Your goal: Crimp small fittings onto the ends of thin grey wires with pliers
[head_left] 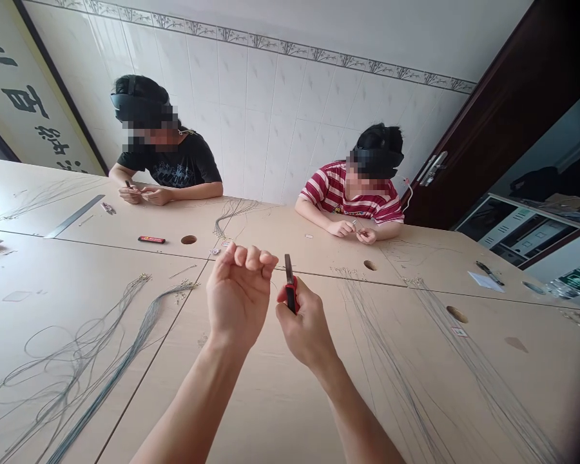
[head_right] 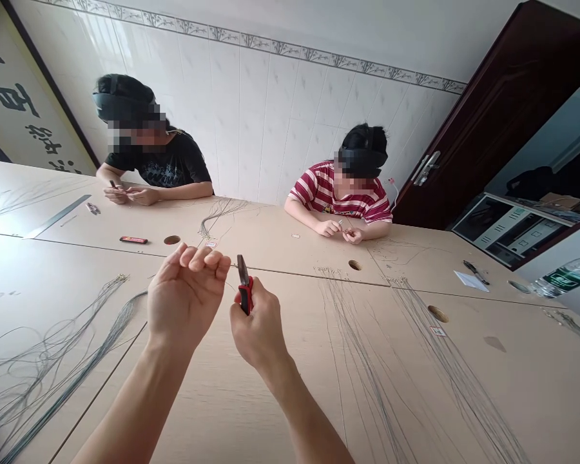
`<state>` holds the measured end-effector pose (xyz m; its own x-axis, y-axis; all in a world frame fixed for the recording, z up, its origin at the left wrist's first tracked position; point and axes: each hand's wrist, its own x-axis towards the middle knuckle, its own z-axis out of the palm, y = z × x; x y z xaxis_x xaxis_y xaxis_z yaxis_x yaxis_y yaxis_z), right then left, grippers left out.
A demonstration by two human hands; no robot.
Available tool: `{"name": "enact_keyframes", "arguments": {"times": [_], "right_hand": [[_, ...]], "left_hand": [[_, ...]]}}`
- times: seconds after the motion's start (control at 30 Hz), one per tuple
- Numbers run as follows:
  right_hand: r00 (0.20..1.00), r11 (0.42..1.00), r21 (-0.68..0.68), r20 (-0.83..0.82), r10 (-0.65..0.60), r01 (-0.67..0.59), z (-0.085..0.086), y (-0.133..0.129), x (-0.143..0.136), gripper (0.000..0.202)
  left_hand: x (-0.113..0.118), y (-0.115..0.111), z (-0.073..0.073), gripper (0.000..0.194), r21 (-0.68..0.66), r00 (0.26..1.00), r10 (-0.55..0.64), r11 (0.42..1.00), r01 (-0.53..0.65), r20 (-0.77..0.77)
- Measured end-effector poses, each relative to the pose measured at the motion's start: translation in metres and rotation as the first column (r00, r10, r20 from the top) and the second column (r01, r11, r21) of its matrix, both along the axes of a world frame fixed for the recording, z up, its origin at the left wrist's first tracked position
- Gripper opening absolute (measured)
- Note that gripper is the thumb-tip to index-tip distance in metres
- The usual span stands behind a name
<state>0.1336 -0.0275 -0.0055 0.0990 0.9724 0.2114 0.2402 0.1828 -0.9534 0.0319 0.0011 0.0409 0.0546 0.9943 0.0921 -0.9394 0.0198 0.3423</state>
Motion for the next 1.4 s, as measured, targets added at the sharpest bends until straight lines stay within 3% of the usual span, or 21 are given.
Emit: {"name": "enact_keyframes", "arguments": {"times": [0.2,0.43,0.53,0.83,1.4], "right_hand": [[0.999,0.999,-0.008,-0.025,0.035,-0.035,-0.002,0.000,-0.003,0.012],[0.990,0.994,-0.058,-0.105,0.089,-0.095,0.001,-0.003,-0.006,0.013],[0.991,0.994,-0.057,-0.097,0.091,-0.097,0.002,-0.003,-0.006,0.013],[0.993,0.990,-0.091,-0.062,0.100,-0.105,-0.007,0.001,-0.008,0.015],[0.996,0.993,-0.080,0.007,0.091,-0.091,-0.015,0.008,-0.011,0.015]], "left_hand": [[-0.004,0.000,0.001,0.046,0.096,0.998,0.012,0.995,-0.006,-0.058],[-0.016,-0.001,0.001,0.046,0.146,0.915,0.090,0.989,-0.034,-0.393],[-0.022,0.002,0.005,0.045,0.136,0.882,0.083,0.990,-0.021,-0.464],[-0.037,0.009,0.008,0.045,0.014,0.915,-0.042,0.999,0.052,-0.401],[-0.045,0.014,0.006,0.043,-0.042,0.902,0.003,0.999,-0.024,-0.432]]}}
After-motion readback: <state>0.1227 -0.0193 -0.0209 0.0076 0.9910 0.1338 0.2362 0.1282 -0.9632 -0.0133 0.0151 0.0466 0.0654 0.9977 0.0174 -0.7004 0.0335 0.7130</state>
